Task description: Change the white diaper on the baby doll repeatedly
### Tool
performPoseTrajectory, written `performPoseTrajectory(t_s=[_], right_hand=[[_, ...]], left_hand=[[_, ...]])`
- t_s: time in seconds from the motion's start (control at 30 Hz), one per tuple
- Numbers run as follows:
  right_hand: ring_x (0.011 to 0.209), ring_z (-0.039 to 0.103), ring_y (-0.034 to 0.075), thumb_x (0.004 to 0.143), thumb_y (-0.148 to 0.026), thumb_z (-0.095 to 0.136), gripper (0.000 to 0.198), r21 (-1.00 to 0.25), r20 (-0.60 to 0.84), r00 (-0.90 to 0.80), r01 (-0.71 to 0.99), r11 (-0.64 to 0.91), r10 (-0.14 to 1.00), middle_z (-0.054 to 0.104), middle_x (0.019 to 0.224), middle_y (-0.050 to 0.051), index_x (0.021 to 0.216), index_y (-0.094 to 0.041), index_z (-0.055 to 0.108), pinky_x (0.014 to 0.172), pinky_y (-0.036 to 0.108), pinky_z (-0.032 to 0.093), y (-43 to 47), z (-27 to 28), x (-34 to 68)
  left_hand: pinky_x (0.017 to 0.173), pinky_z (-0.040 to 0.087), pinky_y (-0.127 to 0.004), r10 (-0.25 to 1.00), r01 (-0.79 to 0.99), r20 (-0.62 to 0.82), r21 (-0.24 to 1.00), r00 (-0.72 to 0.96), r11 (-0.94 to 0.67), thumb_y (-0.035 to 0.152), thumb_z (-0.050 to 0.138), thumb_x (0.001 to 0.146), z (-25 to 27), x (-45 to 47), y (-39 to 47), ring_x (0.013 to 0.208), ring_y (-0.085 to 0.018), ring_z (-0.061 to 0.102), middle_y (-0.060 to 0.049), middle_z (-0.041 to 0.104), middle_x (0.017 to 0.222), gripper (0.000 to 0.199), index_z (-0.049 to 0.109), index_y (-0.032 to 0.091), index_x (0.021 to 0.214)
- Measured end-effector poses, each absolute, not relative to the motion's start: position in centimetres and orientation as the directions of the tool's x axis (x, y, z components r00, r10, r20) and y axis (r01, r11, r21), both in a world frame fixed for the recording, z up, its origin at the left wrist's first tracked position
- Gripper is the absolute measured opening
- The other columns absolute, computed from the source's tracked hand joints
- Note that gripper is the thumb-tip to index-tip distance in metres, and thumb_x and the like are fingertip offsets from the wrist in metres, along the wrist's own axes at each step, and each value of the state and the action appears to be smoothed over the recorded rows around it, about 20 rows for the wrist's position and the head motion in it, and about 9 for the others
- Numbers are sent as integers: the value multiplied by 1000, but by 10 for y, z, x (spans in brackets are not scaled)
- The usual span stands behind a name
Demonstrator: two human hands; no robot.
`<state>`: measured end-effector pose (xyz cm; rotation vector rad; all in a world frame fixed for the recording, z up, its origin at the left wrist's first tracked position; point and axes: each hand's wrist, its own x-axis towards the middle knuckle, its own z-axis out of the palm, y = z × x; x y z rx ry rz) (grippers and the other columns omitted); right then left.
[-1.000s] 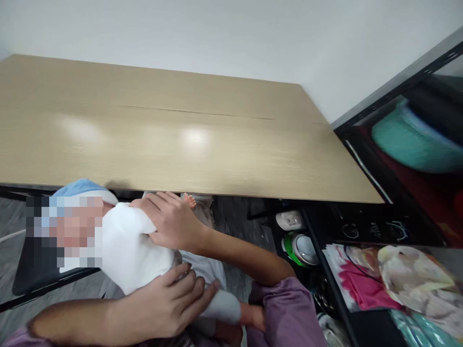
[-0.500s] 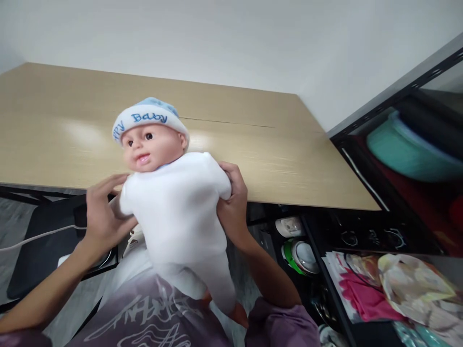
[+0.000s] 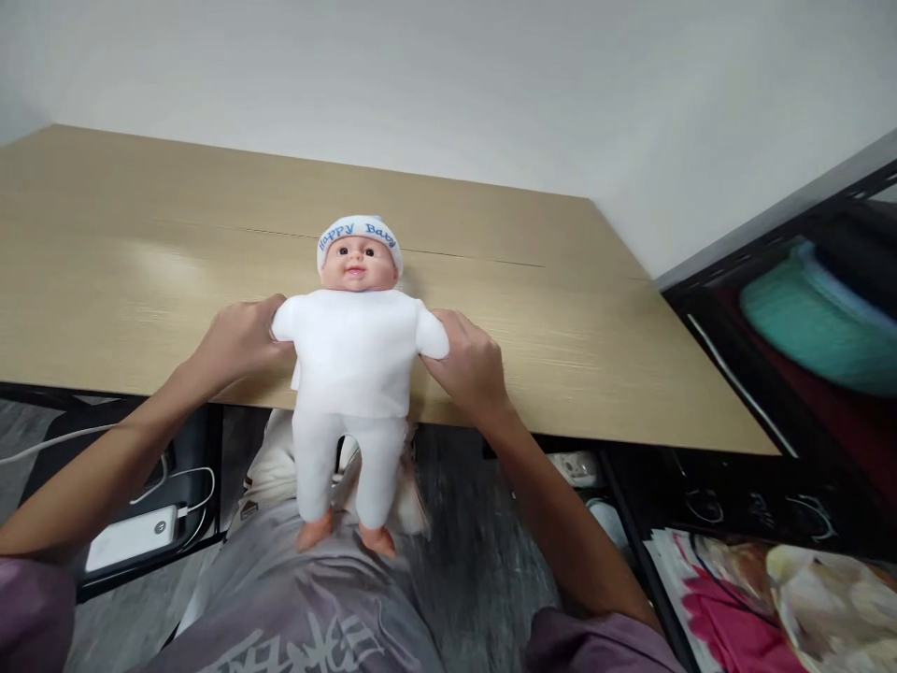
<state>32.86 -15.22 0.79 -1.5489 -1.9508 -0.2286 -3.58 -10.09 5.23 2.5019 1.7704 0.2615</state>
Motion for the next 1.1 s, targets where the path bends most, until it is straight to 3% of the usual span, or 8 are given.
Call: performPoseTrajectory(t_s=[0.33,0.5,0.7,0.93,1.1], right_hand=[[100,81,36,105,-45,63,34,-299,401,-115,921,249,909,86,116,12,128,-24,77,78,41,55,-130,-32,353],[101,80,39,105,-54,64,36,-330,377,-71,922,205,924,86,115,12,126,-26,76,78,43,54,-128,-40,360],[92,78,40,102,-64,65,41,-310,377,-52,934,179,925,84,104,12,118,-27,76,71,43,51,-84,-42,358],[98,76,40,99,-57,65,41,-215,370,-97,959,187,924,83,109,17,117,-22,75,76,43,53,0,-46,359],[105,75,45,96,-54,69,45,-234,394,-47,961,150,918,83,116,21,124,-19,74,85,50,58,64,-49,354]], left_hand=[[71,46,-40,953,953,-28,47,302,-300,64,59,106,25,-73,-81,95,-39,83,-15,87,108,44,69,23,118],[77,53,-43,934,930,21,86,357,-358,60,61,103,12,-78,-69,90,-38,82,-14,86,103,41,70,23,118],[77,55,-47,937,923,95,162,337,-349,72,65,96,5,-69,-14,92,-43,83,-18,86,103,54,74,22,114],[80,56,-46,943,921,141,212,301,-326,73,68,92,-1,-66,58,103,-46,82,-18,86,112,58,73,23,120],[88,56,-49,941,925,226,231,252,-303,73,71,89,-8,-62,112,114,-48,79,-19,85,121,63,73,22,126]])
